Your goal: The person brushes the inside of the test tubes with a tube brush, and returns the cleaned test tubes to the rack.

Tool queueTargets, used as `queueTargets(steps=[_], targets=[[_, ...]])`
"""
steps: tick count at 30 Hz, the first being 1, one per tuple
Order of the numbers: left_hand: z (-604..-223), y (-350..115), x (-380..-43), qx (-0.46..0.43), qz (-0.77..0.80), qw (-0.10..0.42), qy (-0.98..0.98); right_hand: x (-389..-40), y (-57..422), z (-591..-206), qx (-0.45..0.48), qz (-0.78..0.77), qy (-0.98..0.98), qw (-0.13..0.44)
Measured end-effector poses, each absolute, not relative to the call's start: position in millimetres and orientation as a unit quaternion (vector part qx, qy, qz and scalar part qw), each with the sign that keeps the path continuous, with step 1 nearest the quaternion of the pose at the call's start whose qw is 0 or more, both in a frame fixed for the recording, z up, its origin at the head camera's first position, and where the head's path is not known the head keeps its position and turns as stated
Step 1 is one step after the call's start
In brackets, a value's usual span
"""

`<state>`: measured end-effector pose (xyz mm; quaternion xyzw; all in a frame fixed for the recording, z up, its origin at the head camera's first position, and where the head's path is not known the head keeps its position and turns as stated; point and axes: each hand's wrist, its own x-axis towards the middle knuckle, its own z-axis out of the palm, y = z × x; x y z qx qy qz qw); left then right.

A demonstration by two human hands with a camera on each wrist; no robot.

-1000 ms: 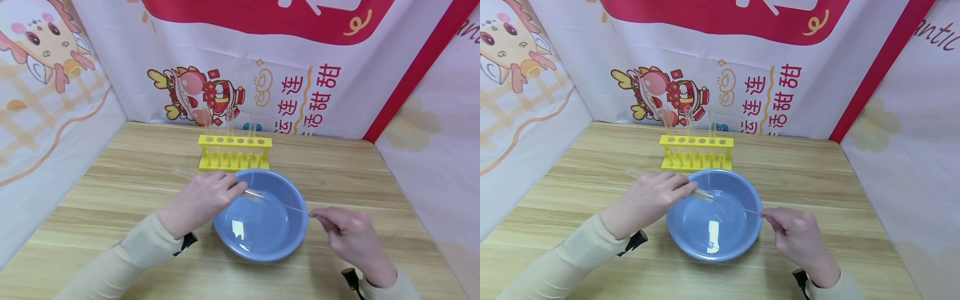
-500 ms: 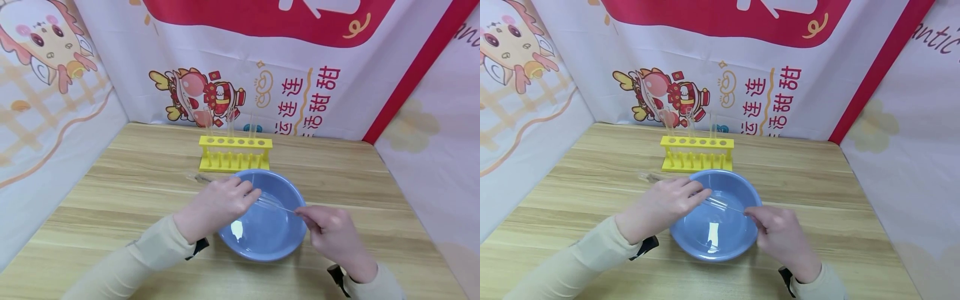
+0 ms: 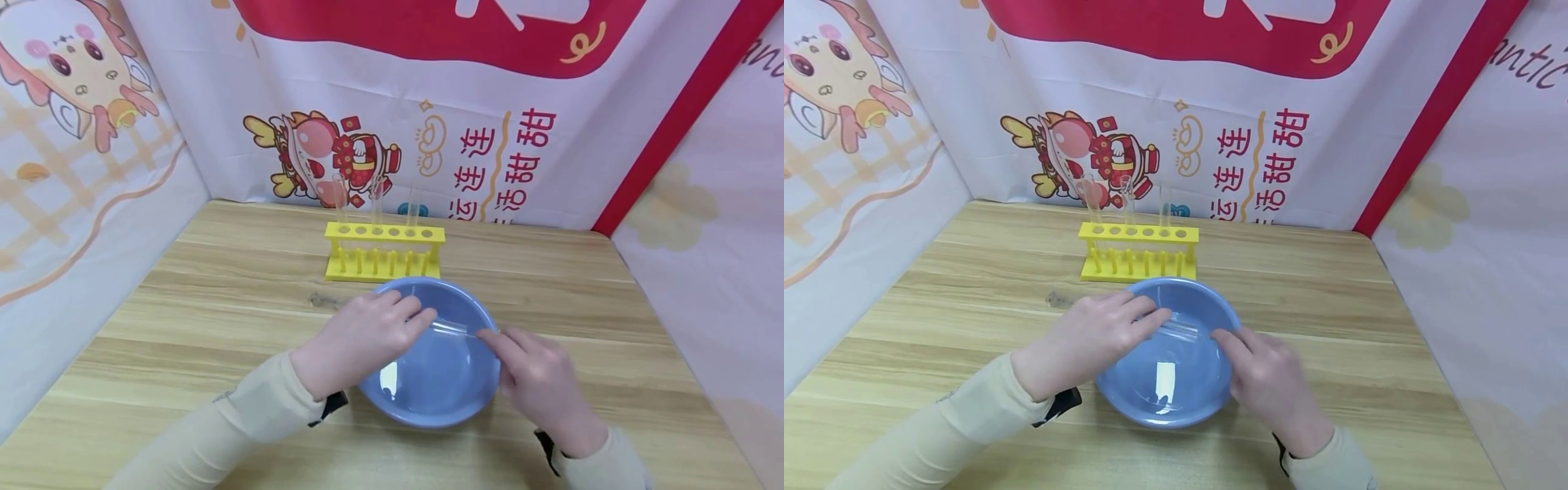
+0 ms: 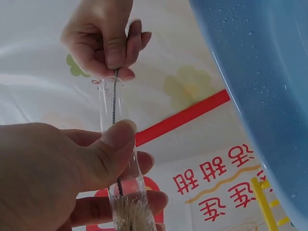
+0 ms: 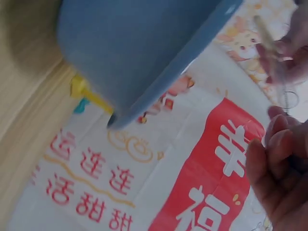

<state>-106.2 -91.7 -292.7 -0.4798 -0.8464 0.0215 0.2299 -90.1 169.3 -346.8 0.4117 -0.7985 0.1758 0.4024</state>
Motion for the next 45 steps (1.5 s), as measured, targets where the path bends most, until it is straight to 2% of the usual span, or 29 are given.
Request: queueTargets(steps=[3,7,14,17,30,37,45], targets=[[-291.3,-93.7,-106.6,-0.473,0.006,0.192,-0.86,-92.7,169.1,-344.5,0.42,0.101,-0.769,0.471],[-291.8,-98.6,-107.1,-0.461,-0.008,0.15,-0.874,-96.4,169.6,-341.3,0.439,0.029,-0.723,0.532],[-292.1,-107.5,-105.0,-0.425,-0.022,0.076,-0.902,-101.0,170.8,-343.1,0.443,-0.026,-0.68,0.584],[-291.9,-111.2,-103.4,-0.402,-0.029,0.066,-0.913,-102.6,170.6,-345.1,0.439,-0.017,-0.678,0.589],[-296.9,-130.5,-100.5,-0.427,-0.008,0.182,-0.886,-96.7,170.1,-340.3,0.435,0.035,-0.737,0.516],[-296.9,-138.0,-102.0,-0.432,-0.012,0.19,-0.882,-95.0,176.3,-340.0,0.429,0.077,-0.779,0.451],[-299.0,-147.3,-104.8,-0.441,-0.015,0.232,-0.867,-92.3,190.0,-340.1,0.42,0.146,-0.821,0.357]])
